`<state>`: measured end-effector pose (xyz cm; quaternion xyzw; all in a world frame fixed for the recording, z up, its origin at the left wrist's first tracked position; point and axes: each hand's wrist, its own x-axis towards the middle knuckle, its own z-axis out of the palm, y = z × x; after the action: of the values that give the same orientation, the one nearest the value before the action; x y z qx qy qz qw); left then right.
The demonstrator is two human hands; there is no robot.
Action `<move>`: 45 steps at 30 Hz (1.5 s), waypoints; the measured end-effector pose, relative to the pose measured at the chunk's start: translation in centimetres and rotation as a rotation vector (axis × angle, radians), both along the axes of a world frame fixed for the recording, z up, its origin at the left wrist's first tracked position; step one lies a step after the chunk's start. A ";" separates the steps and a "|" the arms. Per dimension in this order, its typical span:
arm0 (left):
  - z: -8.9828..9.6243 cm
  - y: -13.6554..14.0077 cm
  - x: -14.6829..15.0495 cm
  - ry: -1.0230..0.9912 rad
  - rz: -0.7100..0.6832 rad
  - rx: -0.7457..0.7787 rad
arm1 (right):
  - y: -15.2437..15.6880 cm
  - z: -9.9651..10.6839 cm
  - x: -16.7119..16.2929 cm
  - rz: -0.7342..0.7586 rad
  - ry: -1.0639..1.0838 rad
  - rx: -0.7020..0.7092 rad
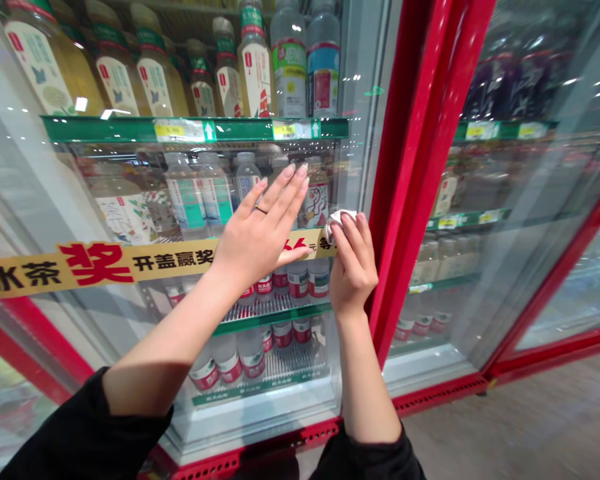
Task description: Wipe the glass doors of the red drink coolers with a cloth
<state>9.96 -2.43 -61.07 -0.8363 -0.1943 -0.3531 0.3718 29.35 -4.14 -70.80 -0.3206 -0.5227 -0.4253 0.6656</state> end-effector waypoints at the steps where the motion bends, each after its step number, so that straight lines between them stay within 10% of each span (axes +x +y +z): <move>1: 0.0 0.1 0.0 0.001 -0.004 0.006 | 0.4 0.0 0.2 -0.034 0.045 0.036; 13: -0.1 0.0 0.1 -0.007 -0.020 0.000 | 0.5 -0.9 0.8 -0.205 0.115 0.181; 34: 0.0 -0.2 -0.2 0.037 0.009 -0.005 | -0.4 -3.8 0.4 -0.133 0.063 -0.124; 45: -5.9 -0.7 -1.9 -0.058 0.084 -0.029 | 0.1 -5.0 -0.5 -0.106 0.110 -0.237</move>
<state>8.08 -3.16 -67.02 -0.8220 -0.2451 -0.3583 0.3685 28.87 -4.03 -75.76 -0.4471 -0.5145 -0.3770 0.6272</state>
